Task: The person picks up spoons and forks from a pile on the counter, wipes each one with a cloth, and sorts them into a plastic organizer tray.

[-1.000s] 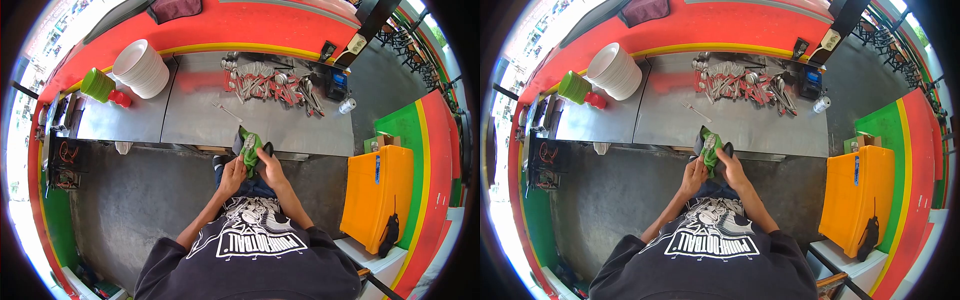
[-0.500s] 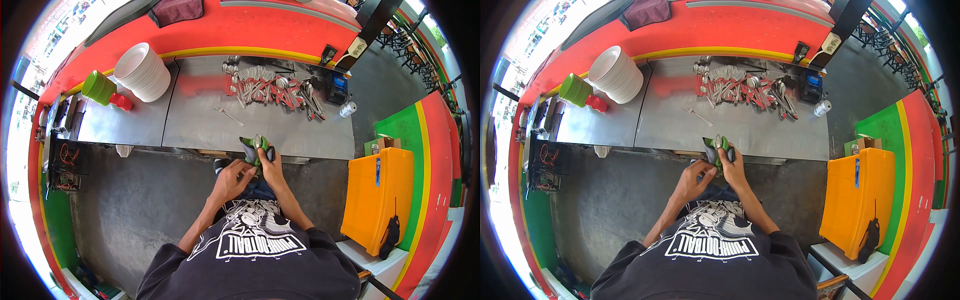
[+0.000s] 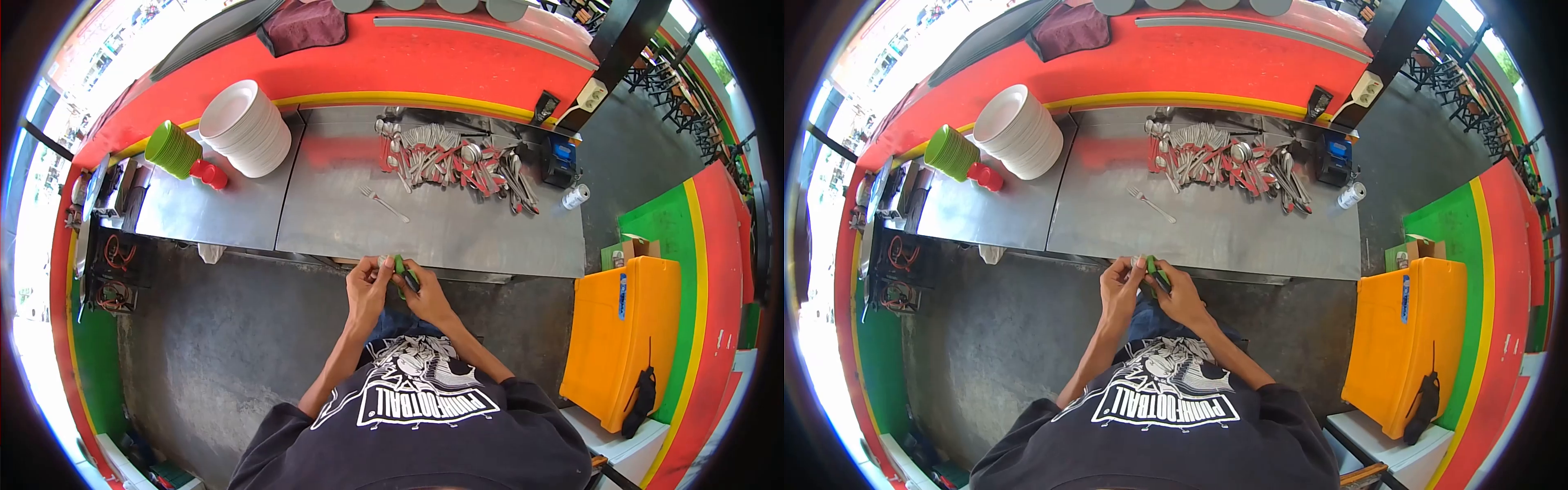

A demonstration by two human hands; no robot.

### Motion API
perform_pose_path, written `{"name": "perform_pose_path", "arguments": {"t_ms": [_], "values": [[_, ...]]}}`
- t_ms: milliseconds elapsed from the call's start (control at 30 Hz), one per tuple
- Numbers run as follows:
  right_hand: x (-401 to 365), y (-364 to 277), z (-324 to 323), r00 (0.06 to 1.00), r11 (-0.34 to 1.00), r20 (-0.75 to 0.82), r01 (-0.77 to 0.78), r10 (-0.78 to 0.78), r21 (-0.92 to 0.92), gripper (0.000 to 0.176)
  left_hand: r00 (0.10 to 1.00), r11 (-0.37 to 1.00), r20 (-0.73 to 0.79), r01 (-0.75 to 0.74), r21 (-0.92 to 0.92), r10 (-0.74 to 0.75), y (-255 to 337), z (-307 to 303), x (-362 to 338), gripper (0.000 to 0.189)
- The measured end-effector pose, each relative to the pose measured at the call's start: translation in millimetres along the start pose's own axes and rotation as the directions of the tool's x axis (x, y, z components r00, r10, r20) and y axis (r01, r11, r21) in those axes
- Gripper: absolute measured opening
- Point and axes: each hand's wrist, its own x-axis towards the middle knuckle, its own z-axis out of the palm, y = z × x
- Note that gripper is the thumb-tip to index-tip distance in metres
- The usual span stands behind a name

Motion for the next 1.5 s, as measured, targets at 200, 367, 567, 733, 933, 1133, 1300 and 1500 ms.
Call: {"name": "perform_pose_path", "arguments": {"t_ms": [200, 367, 567, 733, 933, 1133, 1300, 1500], "values": [[0, 2, 4, 0.999, 1.000, -0.048, -0.020, 0.019, -0.024, 0.027, 0.997, 0.998, -0.057, 0.057, -0.013, -0.058, -4, -1, 4, 0.026], [0, -1, -3, 0.988, 0.987, -0.003, -0.157, 0.157, 0.023, 0.028, 0.997, 0.973, -0.071, -0.020, 0.228, 0.037, -10, -4, 8, 0.031], [-5, 11, -9, 0.998, 0.994, -0.054, 0.009, -0.015, -0.111, 0.027, 0.998, 0.946, -0.045, -0.030, 0.323, 0.046, 2, -3, 9, 0.032], [-8, 17, -12, 0.993, 0.980, -0.073, 0.080, -0.095, -0.185, 0.025, 1.000, 0.979, 0.008, -0.001, 0.204, 0.000, -8, -12, 15, 0.028], [-16, 15, -17, 0.990, 0.980, -0.092, 0.090, -0.108, -0.177, 0.024, 0.993, 0.992, 0.013, 0.112, 0.059, -0.113, -4, -11, 16, 0.026], [-19, 7, -24, 0.994, 0.988, -0.098, 0.026, -0.041, -0.154, 0.026, 0.989, 0.990, 0.035, 0.144, -0.005, -0.143, 3, -3, 21, 0.027], [-26, 10, -30, 0.990, 0.986, -0.137, -0.003, -0.020, -0.169, 0.025, 0.989, 0.991, 0.063, 0.135, 0.007, -0.136, 7, 5, 27, 0.027], [-34, 7, -41, 0.974, 0.991, -0.225, -0.027, -0.003, -0.128, 0.026, 0.983, 0.990, 0.120, 0.141, -0.002, -0.140, 9, 13, 39, 0.027]]}}
